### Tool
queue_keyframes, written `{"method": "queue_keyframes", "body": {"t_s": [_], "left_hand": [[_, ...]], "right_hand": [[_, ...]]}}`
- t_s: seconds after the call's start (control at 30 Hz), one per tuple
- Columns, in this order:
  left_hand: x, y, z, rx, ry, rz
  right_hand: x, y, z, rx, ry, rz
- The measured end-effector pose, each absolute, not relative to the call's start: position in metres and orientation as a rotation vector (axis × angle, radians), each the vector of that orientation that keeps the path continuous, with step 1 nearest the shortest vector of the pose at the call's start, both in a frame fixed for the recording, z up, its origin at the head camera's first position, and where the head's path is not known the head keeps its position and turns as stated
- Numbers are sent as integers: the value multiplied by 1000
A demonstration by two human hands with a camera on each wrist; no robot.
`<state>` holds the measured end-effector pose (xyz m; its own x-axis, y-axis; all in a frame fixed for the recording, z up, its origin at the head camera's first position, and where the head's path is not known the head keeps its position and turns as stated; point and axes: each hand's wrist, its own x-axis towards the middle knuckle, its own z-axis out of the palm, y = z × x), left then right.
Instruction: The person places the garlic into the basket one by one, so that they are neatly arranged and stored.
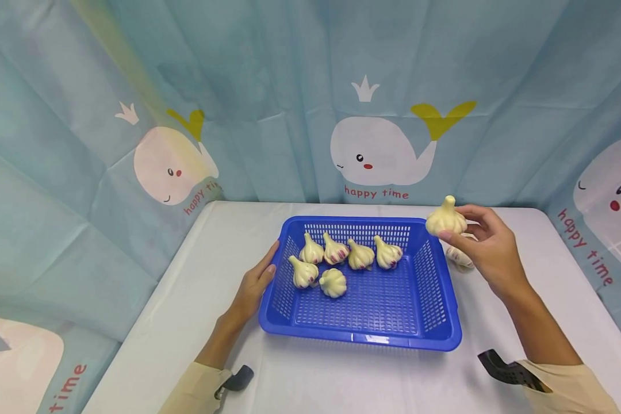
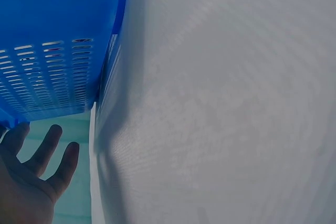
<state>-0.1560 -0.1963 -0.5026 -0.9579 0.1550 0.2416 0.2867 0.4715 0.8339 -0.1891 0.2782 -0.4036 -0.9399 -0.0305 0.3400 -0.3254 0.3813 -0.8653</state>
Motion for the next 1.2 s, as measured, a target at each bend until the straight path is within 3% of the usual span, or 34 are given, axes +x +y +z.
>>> {"method": "queue_keyframes", "body": {"t_s": [0.8,1.2], "left_hand": [[-155,-195,-500,-385,-2598,-1499],[-154,-195,-500,-402,-2580,-1509]], "right_hand": [[-200,248,-388,415,-2240,1828],[-205,240,-374,362,-2386,1655]]}}
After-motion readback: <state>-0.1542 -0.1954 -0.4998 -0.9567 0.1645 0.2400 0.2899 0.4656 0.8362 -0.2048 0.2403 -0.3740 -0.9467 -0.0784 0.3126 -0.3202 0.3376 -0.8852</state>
